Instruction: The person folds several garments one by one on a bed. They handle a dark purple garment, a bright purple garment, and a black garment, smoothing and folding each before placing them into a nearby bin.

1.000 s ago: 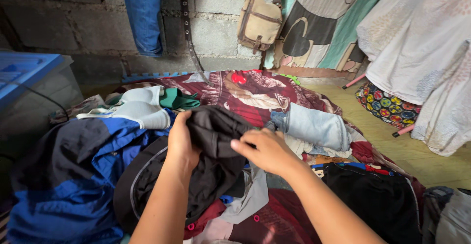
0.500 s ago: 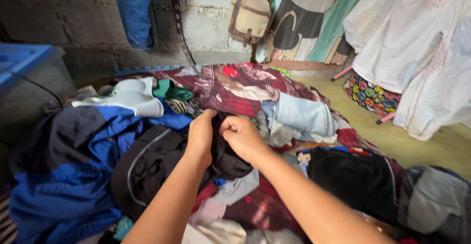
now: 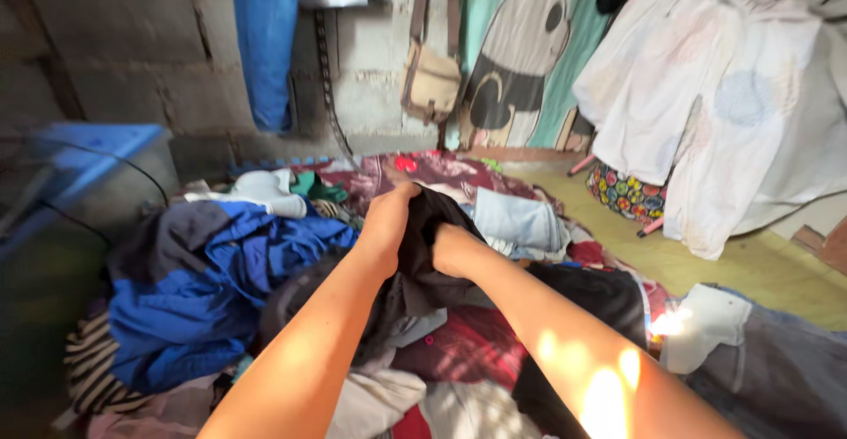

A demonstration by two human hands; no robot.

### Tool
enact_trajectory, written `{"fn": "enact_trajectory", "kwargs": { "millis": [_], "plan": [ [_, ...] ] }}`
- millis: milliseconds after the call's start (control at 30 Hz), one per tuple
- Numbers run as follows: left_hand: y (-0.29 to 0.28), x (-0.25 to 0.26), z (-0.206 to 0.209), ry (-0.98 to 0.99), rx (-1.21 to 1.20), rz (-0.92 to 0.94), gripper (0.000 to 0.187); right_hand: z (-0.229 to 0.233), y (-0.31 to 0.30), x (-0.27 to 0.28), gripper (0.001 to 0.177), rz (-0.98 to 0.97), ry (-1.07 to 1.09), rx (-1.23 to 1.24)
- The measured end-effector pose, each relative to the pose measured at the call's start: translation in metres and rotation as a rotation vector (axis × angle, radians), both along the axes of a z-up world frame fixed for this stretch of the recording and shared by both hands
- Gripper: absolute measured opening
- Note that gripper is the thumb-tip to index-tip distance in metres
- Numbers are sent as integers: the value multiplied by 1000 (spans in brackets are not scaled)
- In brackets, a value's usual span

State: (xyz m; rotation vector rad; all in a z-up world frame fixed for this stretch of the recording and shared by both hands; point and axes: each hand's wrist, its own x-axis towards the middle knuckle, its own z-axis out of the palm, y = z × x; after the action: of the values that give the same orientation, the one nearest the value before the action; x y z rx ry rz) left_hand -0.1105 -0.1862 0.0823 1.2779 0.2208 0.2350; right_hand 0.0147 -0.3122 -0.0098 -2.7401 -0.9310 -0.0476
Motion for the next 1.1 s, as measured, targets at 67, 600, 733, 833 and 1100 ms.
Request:
{"fn": "enact_trajectory", "kwargs": {
  "millis": [67,600,733,833,1100],
  "plan": [
    [-6,-17,20,-14,25,-15,46,10,0,0,33,14,-16,-52],
    [-36,-125,-6,73,657,107,61,13,-46,-95,28,239,0,-48],
    [17,-131,-6,66,713,306,65,95,-28,-169,24,252,210,223],
    [45,-133,-1,92,642,298,65,134,-20,-196,38,11,333,236],
    [25,-112,57,-102,445,256,57,148,-19,-192,24,99,265,527]
  ]
}}
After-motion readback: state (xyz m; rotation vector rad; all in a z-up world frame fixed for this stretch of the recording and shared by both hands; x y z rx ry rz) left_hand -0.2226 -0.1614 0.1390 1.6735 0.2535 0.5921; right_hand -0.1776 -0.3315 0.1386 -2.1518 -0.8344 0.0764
